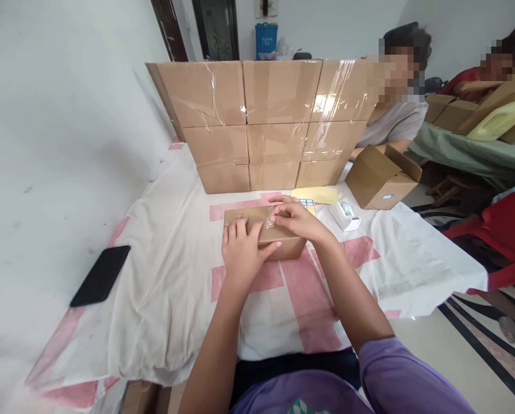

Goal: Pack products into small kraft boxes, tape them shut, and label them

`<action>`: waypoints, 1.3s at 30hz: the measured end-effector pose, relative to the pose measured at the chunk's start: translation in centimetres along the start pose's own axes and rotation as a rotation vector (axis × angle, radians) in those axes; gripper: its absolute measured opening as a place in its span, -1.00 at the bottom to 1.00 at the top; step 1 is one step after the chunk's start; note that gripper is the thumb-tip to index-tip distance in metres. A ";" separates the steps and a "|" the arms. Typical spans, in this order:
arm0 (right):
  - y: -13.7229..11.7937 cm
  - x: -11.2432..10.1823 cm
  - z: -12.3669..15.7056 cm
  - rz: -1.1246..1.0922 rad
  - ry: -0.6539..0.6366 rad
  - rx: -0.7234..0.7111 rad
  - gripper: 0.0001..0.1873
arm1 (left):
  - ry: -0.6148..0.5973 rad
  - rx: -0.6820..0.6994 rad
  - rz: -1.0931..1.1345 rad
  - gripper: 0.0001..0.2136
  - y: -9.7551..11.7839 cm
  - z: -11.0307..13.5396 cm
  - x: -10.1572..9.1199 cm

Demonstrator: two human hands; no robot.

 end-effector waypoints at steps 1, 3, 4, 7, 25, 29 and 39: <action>-0.1 0.1 0.0 0.030 -0.009 -0.006 -0.89 | -0.002 0.001 -0.002 -0.42 0.0 0.0 0.0; -0.3 0.1 0.0 0.091 -0.015 -0.002 -0.90 | -0.003 0.006 -0.006 -0.43 0.1 0.0 0.0; -0.4 0.2 0.0 0.116 -0.018 0.008 -0.90 | -0.002 0.008 -0.007 -0.42 0.1 0.0 0.0; -0.7 0.4 0.0 0.162 -0.022 0.049 -0.91 | 0.004 0.011 0.000 -0.36 0.0 0.0 -0.1; -0.9 0.4 0.1 0.209 -0.003 0.064 -0.88 | 0.015 0.123 0.030 -0.60 -0.1 0.6 0.0; -0.9 0.4 0.2 0.211 0.010 0.059 -0.90 | -0.005 0.113 0.058 -0.62 -0.1 0.6 -0.1; -0.7 0.4 0.2 0.198 0.041 0.078 -0.89 | -0.013 0.110 0.058 -0.61 -0.1 0.5 -0.1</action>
Point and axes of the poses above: each hand's wrist, its own z-axis away from the middle knuckle, its own x-axis out of the palm, y = z × x, the point moved 5 cm from there along -z, towards the middle knuckle, and after that the axes turned 5 degrees about -y, right-handed, at the moved point
